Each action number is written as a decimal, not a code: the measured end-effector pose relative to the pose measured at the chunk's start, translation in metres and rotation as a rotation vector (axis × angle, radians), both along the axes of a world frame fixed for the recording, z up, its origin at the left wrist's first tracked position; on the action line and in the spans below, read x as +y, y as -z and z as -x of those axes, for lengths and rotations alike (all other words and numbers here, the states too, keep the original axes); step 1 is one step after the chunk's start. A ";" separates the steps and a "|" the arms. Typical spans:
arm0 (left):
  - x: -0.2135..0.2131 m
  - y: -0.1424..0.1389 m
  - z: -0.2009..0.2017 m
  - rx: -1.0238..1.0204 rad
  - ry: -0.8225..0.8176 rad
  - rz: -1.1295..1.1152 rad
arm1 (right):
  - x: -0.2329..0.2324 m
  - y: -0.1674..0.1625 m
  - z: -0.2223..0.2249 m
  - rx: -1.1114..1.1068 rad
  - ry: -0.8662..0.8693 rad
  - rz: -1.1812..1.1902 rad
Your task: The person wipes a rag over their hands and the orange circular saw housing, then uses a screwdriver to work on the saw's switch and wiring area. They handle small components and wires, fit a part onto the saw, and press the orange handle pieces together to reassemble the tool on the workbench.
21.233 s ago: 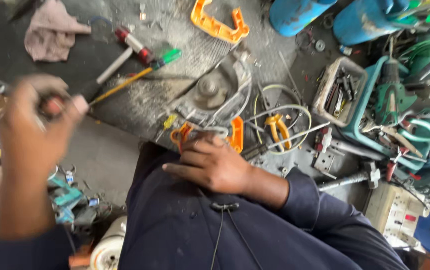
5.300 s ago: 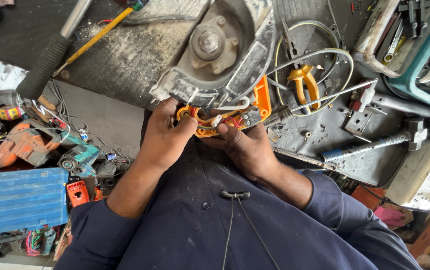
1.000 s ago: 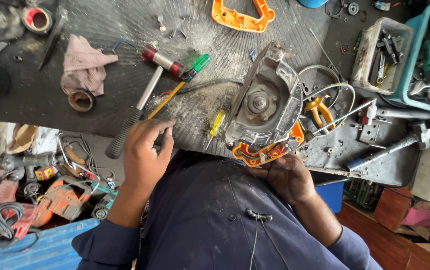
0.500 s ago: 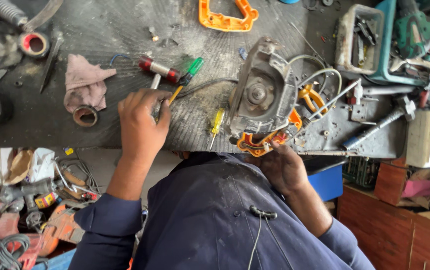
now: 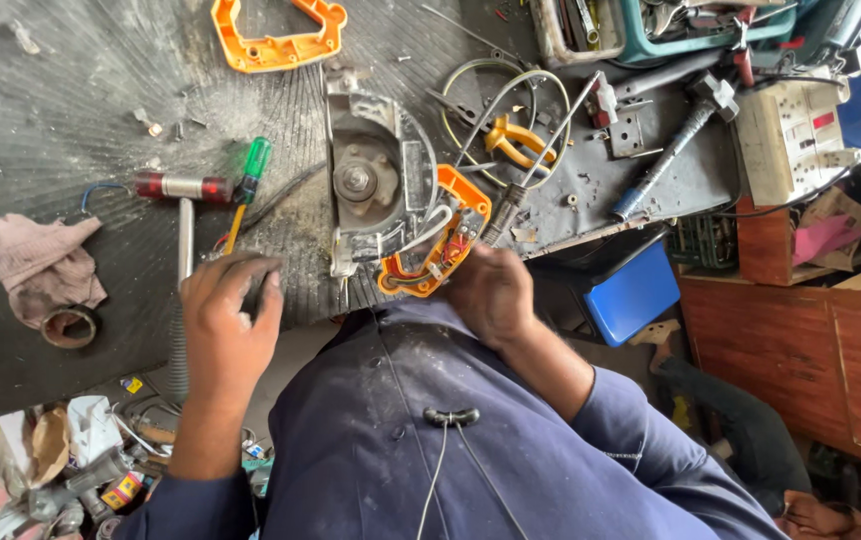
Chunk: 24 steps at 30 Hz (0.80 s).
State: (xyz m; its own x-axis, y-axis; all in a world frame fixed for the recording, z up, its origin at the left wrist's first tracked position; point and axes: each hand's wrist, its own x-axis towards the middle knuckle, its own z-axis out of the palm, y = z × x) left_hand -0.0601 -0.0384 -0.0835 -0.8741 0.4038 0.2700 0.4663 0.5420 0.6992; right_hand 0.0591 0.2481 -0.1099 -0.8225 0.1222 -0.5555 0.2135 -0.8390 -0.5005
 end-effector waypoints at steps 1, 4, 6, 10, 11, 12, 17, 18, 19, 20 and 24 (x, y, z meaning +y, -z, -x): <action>-0.003 -0.001 -0.001 0.010 -0.004 0.016 | 0.007 -0.003 -0.001 0.130 0.086 -0.222; -0.013 -0.001 -0.002 0.080 -0.138 0.180 | 0.036 -0.016 0.008 0.393 0.297 -0.807; -0.017 0.004 -0.002 0.073 -0.206 0.306 | 0.060 -0.025 0.032 0.354 0.276 -1.034; -0.010 0.023 -0.007 0.159 -0.277 0.537 | 0.103 -0.035 0.123 0.342 -0.066 -1.661; -0.007 0.028 -0.008 0.165 -0.299 0.554 | 0.110 -0.036 0.147 0.332 -0.183 -1.767; -0.003 0.032 -0.008 0.168 -0.321 0.572 | 0.115 -0.037 0.169 0.411 -0.257 -1.879; 0.011 0.031 0.000 0.168 -0.405 0.588 | 0.105 -0.042 0.237 0.598 -0.525 -2.146; 0.014 0.027 0.005 0.173 -0.411 0.549 | 0.103 -0.042 0.243 0.591 -0.535 -2.164; 0.018 0.023 0.012 0.179 -0.414 0.509 | 0.100 -0.043 0.248 0.579 -0.545 -2.183; 0.022 0.018 0.018 0.191 -0.404 0.513 | 0.098 -0.044 0.250 0.567 -0.554 -2.202; 0.041 0.008 0.043 0.188 -0.477 0.531 | 0.101 -0.040 0.253 0.564 -0.559 -2.253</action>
State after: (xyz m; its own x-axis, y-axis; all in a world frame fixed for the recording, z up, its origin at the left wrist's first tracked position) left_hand -0.1032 0.0026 -0.0919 -0.9457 0.1089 0.3064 0.1811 0.9590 0.2181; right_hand -0.1942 0.3487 -0.0695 -0.9395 -0.2207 0.2621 -0.2883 0.9226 -0.2563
